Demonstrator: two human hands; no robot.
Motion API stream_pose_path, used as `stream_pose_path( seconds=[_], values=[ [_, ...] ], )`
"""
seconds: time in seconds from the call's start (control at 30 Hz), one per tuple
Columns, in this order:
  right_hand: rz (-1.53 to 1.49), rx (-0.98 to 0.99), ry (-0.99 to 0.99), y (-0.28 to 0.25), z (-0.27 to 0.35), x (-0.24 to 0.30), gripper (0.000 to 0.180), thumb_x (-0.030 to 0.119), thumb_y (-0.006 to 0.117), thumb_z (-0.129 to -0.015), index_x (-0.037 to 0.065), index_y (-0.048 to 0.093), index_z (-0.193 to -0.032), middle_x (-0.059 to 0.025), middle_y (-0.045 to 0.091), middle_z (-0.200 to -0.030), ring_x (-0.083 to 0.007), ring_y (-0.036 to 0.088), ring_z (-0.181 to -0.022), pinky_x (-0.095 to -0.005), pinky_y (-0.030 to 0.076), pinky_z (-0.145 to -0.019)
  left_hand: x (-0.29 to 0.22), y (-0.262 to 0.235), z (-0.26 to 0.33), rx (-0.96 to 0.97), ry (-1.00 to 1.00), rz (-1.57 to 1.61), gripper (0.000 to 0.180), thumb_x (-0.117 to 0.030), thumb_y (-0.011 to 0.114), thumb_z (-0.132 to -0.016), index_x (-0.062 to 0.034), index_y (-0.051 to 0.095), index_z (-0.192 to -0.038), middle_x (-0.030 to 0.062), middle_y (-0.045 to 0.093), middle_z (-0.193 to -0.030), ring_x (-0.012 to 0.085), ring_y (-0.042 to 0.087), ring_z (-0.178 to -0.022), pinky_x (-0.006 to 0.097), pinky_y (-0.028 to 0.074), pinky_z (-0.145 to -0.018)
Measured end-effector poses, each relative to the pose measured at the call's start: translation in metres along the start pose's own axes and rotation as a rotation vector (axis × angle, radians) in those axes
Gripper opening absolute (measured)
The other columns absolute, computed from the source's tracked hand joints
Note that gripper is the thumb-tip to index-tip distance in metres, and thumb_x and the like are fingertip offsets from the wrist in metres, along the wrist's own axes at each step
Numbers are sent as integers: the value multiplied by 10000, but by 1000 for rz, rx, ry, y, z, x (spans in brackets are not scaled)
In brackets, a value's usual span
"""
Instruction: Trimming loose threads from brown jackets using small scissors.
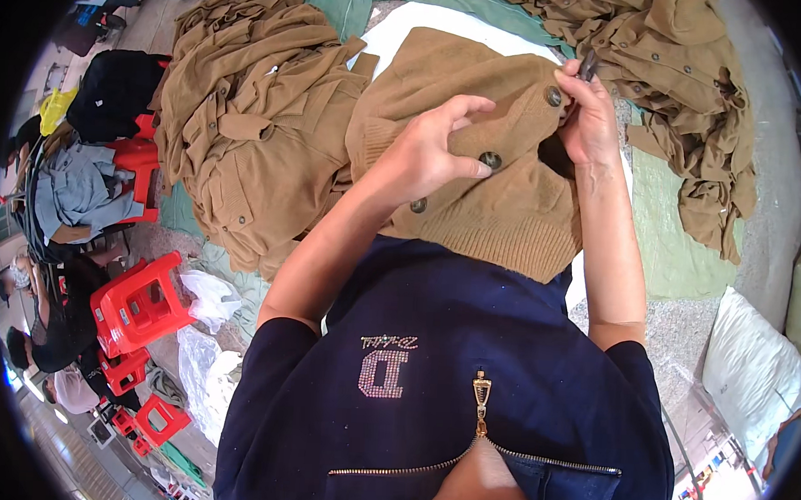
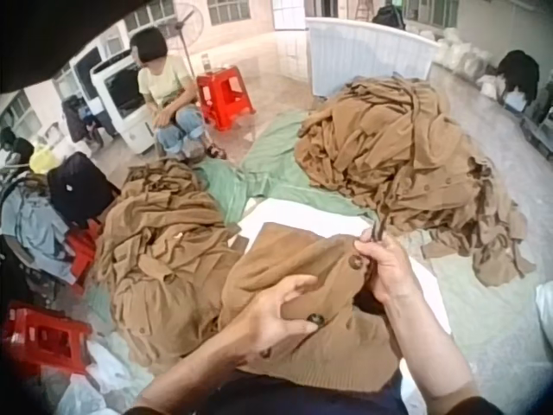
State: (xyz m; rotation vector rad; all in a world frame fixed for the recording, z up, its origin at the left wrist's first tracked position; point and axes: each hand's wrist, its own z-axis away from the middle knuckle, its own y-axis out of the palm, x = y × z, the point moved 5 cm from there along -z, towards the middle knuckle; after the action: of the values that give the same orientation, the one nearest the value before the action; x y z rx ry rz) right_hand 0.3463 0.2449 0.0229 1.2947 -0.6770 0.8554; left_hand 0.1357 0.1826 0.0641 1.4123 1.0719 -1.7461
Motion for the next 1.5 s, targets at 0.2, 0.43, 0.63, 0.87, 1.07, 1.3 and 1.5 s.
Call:
stream_pose_path(
  seconds=[0.2, 0.43, 0.63, 0.87, 1.07, 1.3, 1.5],
  values=[
    [1417, -70, -560, 50, 63, 49, 265, 209, 541, -961, 36, 509, -1160, -163, 615, -1039, -291, 647, -919, -394, 510, -786, -9, -9, 11, -100, -132, 236, 649, 2, 801, -698, 5, 527, -1286, 105, 571, -1272, 223, 481, -1249, 339, 371, -1054],
    [1360, 318, -790, 82, 118, 39, 300, 53, 720, -774, 39, 562, -1029, -104, 581, -883, -281, 616, -791, -360, 503, -653, -8, -10, 14, -47, -184, 448, 651, 10, 801, -694, 13, 527, -1284, 85, 567, -1249, 171, 501, -1180, 299, 407, -999],
    [1481, 344, -1001, 86, 126, 30, 240, 75, 713, -759, 30, 597, -964, -66, 578, -860, -215, 590, -741, -320, 473, -610, -6, -10, 14, -31, -160, 411, 651, 3, 806, -689, 13, 531, -1279, 84, 564, -1254, 173, 499, -1190, 300, 397, -1013],
    [1479, 338, -939, 86, 128, 25, 334, 18, 745, -726, 18, 598, -1026, -108, 610, -882, -271, 619, -756, -347, 513, -634, 0, -8, 13, -47, -122, 309, 650, -28, 821, -685, -21, 549, -1275, 76, 572, -1274, 194, 491, -1235, 325, 385, -1042],
    [1462, 300, -985, 83, 125, 20, 208, 39, 695, -762, 19, 613, -952, -62, 582, -829, -211, 594, -714, -316, 487, -594, 2, -6, 12, -53, -149, 299, 648, -37, 828, -676, -28, 557, -1264, 73, 577, -1270, 188, 500, -1220, 326, 387, -1037],
    [831, 61, -369, 39, 111, 8, 130, 52, 586, -942, -1, 575, -1060, -48, 594, -892, -126, 588, -784, -250, 480, -696, 1, -5, 16, -22, -188, 327, 656, -26, 807, -688, -6, 541, -1287, 69, 592, -1230, 165, 530, -1159, 293, 408, -999],
    [454, -51, -116, 20, 101, -4, 230, 164, 500, -1008, 18, 542, -1180, 34, 518, -864, -30, 410, -685, -173, 351, -610, 5, 0, 24, 74, -302, 390, 687, -2, 774, -685, 56, 506, -1314, 74, 631, -1147, 133, 584, -1035, 275, 443, -945]
  ],
)
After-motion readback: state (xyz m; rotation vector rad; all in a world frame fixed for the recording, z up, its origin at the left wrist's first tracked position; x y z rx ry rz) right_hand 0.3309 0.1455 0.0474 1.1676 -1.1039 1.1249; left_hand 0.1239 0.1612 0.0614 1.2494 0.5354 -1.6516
